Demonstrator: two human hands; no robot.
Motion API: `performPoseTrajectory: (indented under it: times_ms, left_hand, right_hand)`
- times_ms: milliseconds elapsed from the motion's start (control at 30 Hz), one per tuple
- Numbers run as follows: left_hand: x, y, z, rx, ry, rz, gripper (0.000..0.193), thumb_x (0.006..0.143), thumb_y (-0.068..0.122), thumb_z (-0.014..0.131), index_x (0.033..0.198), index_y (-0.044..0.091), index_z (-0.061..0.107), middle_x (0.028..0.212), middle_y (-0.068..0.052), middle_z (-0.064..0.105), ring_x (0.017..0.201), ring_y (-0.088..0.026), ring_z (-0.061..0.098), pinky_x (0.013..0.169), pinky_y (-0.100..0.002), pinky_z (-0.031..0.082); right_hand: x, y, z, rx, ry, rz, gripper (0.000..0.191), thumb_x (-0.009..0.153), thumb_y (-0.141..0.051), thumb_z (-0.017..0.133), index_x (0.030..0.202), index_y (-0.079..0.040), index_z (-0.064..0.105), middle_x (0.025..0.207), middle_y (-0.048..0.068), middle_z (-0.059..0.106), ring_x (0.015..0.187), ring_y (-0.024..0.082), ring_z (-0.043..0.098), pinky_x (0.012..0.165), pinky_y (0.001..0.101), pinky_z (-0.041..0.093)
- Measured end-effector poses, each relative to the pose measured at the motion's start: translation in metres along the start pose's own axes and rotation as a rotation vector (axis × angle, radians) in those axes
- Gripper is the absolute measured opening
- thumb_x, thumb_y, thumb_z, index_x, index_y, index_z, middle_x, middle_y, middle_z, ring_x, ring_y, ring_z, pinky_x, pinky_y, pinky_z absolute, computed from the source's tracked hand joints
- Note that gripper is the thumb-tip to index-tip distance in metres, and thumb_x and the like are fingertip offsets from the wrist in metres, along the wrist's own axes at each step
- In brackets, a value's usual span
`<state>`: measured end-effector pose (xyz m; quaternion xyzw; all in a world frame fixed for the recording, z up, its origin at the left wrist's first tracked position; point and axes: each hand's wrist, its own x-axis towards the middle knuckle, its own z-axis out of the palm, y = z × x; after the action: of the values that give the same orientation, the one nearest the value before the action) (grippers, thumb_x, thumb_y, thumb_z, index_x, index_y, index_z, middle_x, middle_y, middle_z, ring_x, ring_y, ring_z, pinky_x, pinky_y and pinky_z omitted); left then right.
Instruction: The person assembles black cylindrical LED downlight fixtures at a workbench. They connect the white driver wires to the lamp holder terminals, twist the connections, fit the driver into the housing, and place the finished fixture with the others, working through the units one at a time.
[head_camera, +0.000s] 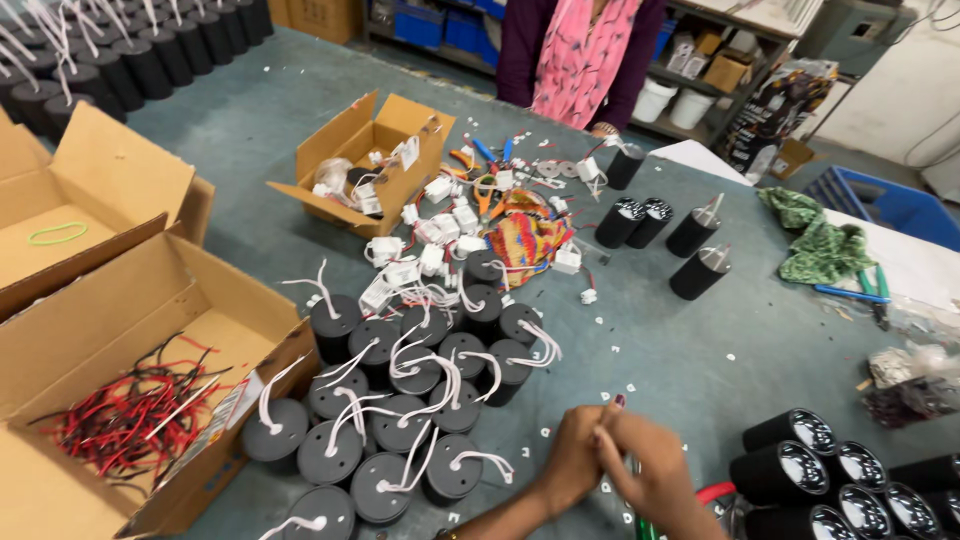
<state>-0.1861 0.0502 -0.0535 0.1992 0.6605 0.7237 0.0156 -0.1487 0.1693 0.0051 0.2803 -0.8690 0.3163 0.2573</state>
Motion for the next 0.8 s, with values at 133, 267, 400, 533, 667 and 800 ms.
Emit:
performPoseTrajectory:
  times_ms: [133,267,400,533,667,800]
  left_hand:
    - [0.002,0.012,-0.002,0.128,0.033,0.106,0.042,0.103,0.028,0.052,0.079,-0.005,0.057,0.071,-0.023,0.060,0.063,-0.037,0.059,0.058,-0.046,0.042]
    - [-0.003,0.027,-0.005,0.067,-0.036,-0.155,0.051,0.104,0.034,0.052,0.073,-0.006,0.055,0.062,-0.026,0.053,0.053,-0.038,0.059,0.054,-0.049,0.041]
    - [-0.004,0.037,-0.011,0.143,-0.043,-0.146,0.052,0.105,0.036,0.053,0.073,-0.003,0.060,0.064,-0.026,0.055,0.058,-0.042,0.060,0.055,-0.051,0.043]
    - [-0.005,0.037,-0.014,0.192,-0.089,-0.046,0.052,0.108,0.036,0.053,0.075,-0.002,0.064,0.067,-0.025,0.057,0.064,-0.045,0.060,0.060,-0.053,0.046]
    - [-0.004,0.034,-0.015,0.217,-0.125,-0.142,0.051,0.106,0.038,0.053,0.075,0.000,0.065,0.066,-0.025,0.058,0.065,-0.046,0.061,0.062,-0.054,0.048]
    - [-0.003,0.029,-0.015,0.258,-0.128,-0.125,0.052,0.106,0.038,0.052,0.072,0.000,0.065,0.066,-0.025,0.059,0.064,-0.046,0.061,0.062,-0.054,0.048]
  right_hand:
    - [0.095,-0.001,0.010,-0.070,-0.019,-0.011,0.013,0.086,-0.009,0.073,0.090,-0.001,0.064,0.079,0.011,0.063,0.069,0.024,0.063,0.064,0.0344,0.051]
    - [0.213,0.040,0.045,-0.026,0.010,0.067,0.020,0.096,-0.020,0.070,0.096,0.000,0.065,0.089,0.011,0.064,0.074,0.024,0.062,0.068,0.0346,0.050]
    - [0.291,0.072,0.084,-0.058,-0.081,0.186,0.039,0.090,-0.030,0.077,0.115,-0.001,0.068,0.110,0.018,0.071,0.100,0.031,0.070,0.086,0.0400,0.054]
    - [0.315,0.076,0.106,-0.184,-0.215,0.277,0.070,0.076,-0.033,0.088,0.132,-0.002,0.059,0.120,0.028,0.065,0.111,0.043,0.061,0.092,0.0481,0.049]
    - [0.311,0.079,0.122,-0.178,-0.360,0.218,0.055,0.077,-0.021,0.073,0.131,-0.010,0.065,0.114,0.022,0.070,0.100,0.038,0.069,0.088,0.0438,0.054]
    - [0.296,0.089,0.120,-0.149,-0.472,0.143,0.031,0.082,-0.021,0.068,0.108,-0.008,0.077,0.095,0.018,0.074,0.083,0.032,0.071,0.078,0.0406,0.055]
